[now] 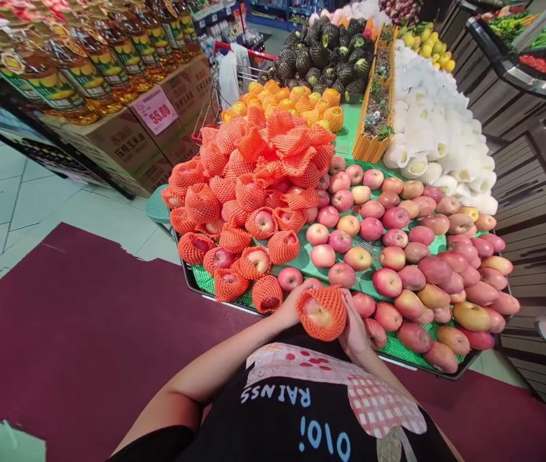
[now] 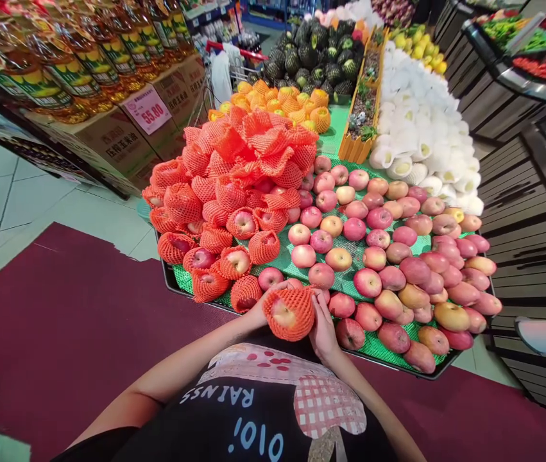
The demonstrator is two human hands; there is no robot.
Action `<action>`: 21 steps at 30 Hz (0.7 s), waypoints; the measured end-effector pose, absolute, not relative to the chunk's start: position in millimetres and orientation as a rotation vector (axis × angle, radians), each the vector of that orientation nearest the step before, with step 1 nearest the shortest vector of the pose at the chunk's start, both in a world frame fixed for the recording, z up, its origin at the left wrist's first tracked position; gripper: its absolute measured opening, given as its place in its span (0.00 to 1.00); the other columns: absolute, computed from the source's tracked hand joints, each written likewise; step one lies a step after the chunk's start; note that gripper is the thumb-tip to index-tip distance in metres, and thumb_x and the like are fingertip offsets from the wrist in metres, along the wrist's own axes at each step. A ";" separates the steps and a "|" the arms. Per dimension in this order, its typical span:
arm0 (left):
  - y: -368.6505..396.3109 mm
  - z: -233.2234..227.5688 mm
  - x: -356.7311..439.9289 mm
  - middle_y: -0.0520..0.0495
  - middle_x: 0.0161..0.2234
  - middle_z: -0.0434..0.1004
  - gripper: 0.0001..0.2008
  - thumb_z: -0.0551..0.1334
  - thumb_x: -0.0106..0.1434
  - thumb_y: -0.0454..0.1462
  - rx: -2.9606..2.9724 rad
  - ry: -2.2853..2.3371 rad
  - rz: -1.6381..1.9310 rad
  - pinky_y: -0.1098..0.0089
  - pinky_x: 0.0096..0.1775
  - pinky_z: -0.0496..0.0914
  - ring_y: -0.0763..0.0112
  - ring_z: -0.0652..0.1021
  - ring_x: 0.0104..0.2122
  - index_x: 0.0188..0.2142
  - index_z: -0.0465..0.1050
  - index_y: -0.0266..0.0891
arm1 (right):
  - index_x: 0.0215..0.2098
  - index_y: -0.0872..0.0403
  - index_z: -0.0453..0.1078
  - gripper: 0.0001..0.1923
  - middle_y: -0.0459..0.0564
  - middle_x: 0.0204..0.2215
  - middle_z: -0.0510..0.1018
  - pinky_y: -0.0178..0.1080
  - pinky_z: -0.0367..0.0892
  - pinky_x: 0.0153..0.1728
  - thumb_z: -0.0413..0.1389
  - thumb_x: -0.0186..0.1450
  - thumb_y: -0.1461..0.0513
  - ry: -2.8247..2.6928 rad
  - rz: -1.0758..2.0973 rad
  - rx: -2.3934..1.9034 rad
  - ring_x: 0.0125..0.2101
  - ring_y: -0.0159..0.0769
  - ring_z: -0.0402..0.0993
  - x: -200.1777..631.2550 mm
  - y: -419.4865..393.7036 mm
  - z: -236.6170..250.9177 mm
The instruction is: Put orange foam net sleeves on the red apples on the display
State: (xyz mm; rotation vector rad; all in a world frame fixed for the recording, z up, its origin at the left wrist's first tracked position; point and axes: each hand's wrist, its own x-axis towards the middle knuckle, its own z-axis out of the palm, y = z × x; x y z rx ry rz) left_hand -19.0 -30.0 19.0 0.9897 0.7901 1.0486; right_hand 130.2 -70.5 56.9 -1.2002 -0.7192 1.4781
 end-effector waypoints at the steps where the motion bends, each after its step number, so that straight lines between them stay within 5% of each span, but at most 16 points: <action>1: -33.3 23.3 -22.4 0.47 0.35 0.75 0.20 0.68 0.59 0.54 1.014 0.820 1.089 0.61 0.46 0.72 0.62 0.76 0.38 0.33 0.72 0.40 | 0.42 0.44 0.72 0.19 0.45 0.44 0.81 0.45 0.76 0.54 0.64 0.60 0.43 -0.722 1.485 -1.205 0.50 0.42 0.77 129.8 -70.9 57.9; 4: -47.4 38.4 -35.7 0.40 0.51 0.75 0.26 0.54 0.69 0.58 1.106 0.887 1.196 0.54 0.60 0.66 0.55 0.74 0.54 0.50 0.71 0.40 | 0.46 0.44 0.70 0.23 0.46 0.48 0.80 0.47 0.73 0.58 0.62 0.61 0.41 -0.765 1.495 -1.225 0.52 0.42 0.77 130.2 -71.2 59.2; 7: -65.0 45.7 -48.7 0.36 0.65 0.63 0.42 0.67 0.60 0.58 1.333 0.867 1.177 0.54 0.66 0.60 0.51 0.66 0.65 0.65 0.58 0.40 | 0.49 0.43 0.70 0.24 0.46 0.52 0.79 0.46 0.70 0.60 0.62 0.62 0.41 -0.905 1.478 -1.294 0.57 0.42 0.73 133.7 -71.5 58.2; 10: -76.5 39.7 -59.8 0.34 0.62 0.65 0.50 0.77 0.47 0.48 1.573 0.994 1.160 0.53 0.64 0.63 0.49 0.70 0.62 0.64 0.56 0.39 | 0.50 0.44 0.72 0.25 0.48 0.52 0.79 0.46 0.68 0.60 0.61 0.62 0.40 -1.203 1.478 -1.377 0.56 0.42 0.74 145.5 -76.7 59.2; 17: -72.1 19.8 -79.8 0.32 0.66 0.63 0.45 0.74 0.51 0.41 2.110 1.415 0.547 0.54 0.50 0.75 0.45 0.76 0.57 0.66 0.58 0.39 | 0.39 0.47 0.76 0.18 0.53 0.39 0.81 0.50 0.74 0.45 0.64 0.59 0.46 -1.648 1.579 -1.603 0.40 0.47 0.78 233.6 -136.8 43.8; 21: -65.1 9.0 -72.6 0.33 0.65 0.65 0.44 0.74 0.51 0.39 2.336 1.383 0.308 0.52 0.59 0.68 0.44 0.72 0.60 0.65 0.62 0.37 | 0.34 0.41 0.75 0.16 0.52 0.37 0.80 0.52 0.70 0.47 0.64 0.48 0.47 -1.398 1.563 -1.910 0.41 0.54 0.77 278.5 -178.4 10.3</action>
